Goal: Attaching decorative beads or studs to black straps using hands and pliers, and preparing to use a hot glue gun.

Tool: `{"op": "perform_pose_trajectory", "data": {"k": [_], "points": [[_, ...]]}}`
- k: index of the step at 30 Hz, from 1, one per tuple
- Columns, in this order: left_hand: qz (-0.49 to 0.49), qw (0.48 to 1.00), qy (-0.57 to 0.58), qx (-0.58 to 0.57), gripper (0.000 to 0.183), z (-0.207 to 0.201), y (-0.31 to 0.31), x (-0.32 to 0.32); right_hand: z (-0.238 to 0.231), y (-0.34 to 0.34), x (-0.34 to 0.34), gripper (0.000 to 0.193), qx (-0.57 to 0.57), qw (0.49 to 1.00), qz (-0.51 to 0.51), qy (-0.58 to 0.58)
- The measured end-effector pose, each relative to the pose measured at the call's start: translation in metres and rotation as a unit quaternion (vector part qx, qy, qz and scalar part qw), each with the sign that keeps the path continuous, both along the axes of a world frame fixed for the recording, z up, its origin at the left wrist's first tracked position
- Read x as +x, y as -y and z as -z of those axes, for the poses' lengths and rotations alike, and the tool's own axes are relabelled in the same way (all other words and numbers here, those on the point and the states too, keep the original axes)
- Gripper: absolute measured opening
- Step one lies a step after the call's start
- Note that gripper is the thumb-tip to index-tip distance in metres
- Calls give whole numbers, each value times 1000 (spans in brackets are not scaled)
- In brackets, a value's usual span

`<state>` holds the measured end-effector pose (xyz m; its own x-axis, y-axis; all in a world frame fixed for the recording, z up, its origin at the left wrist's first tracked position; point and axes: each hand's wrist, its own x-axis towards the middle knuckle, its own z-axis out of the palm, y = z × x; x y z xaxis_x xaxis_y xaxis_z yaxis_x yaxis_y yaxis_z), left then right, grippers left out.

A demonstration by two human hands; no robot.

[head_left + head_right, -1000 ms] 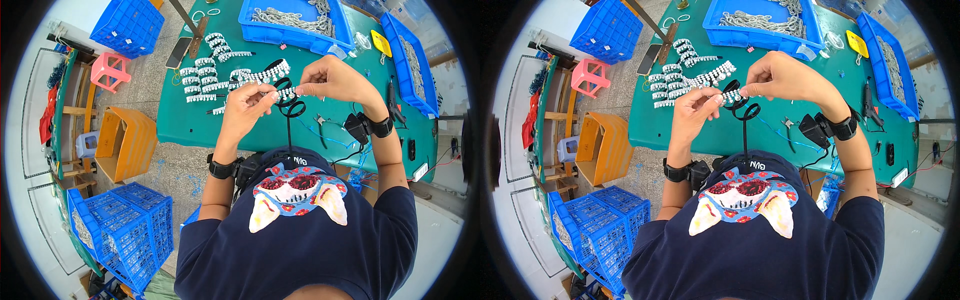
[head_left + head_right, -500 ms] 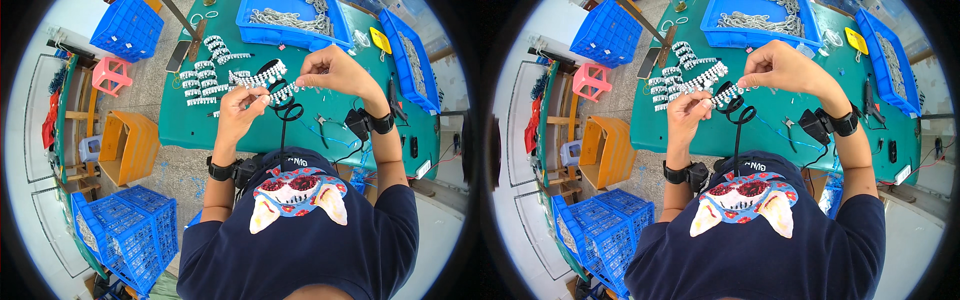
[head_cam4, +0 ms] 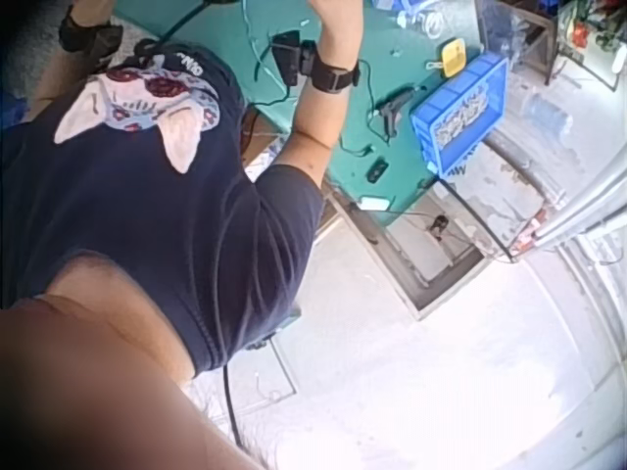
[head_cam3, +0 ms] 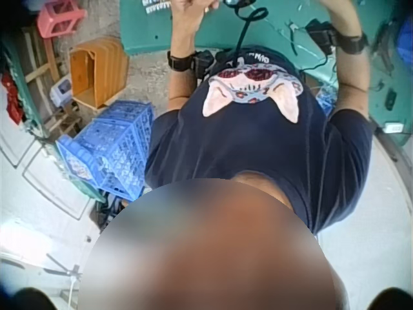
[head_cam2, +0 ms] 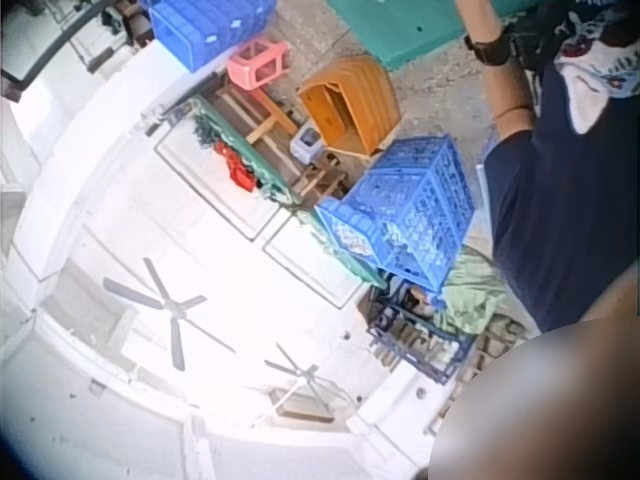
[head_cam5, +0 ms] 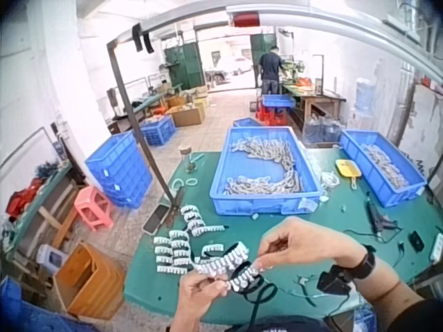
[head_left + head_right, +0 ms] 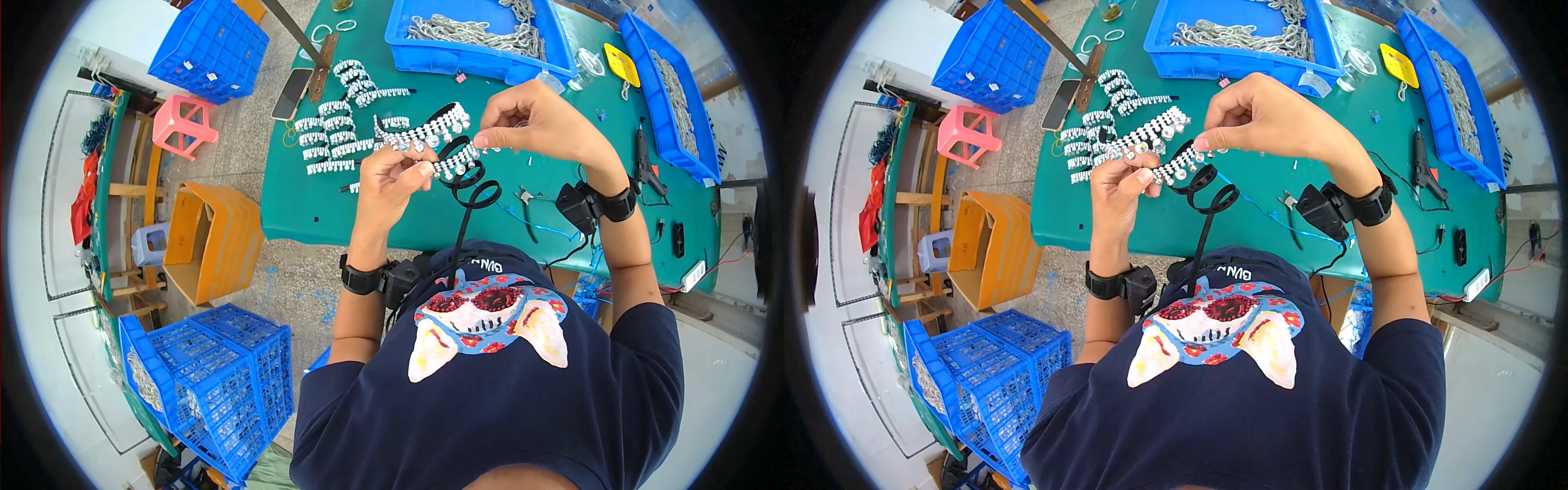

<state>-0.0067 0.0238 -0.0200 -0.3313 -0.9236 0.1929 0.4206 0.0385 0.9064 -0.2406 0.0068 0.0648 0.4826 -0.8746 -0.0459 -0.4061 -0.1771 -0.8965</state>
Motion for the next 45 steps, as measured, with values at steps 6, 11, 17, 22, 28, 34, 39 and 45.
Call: {"op": "perform_pose_trajectory", "data": {"k": [6, 11, 17, 22, 28, 34, 39, 45], "points": [[-6, 999, -15, 34, 18, 4, -3, -2, 2, -1, 5, 19, 7, 999, 4, 33], [19, 1000, 24, 2, 21, 5, 7, 0, 15, 0, 7, 16, 32, 993, -15, 113], [25, 988, 154, -14, 25, -17, -4, -15, 28, -2, 15, 15, -62, 997, 16, 48], [-80, 961, 260, -50, 21, -18, -1, -14, 8, -13, 19, 15, -85, 989, 80, -93], [-160, 942, 280, -88, 20, -10, 5, -2, -9, -13, 8, 14, -53, 983, 94, -146], [-128, 978, 160, -48, 16, -11, 1, 2, -3, -7, 3, 16, -107, 989, 87, -55], [-121, 984, 116, -64, 15, -14, -2, 2, -7, -7, 5, 18, -91, 990, 96, -40], [-90, 993, 55, -56, 13, -9, -2, 4, -13, -6, 6, 15, -80, 991, 77, -75]]}}
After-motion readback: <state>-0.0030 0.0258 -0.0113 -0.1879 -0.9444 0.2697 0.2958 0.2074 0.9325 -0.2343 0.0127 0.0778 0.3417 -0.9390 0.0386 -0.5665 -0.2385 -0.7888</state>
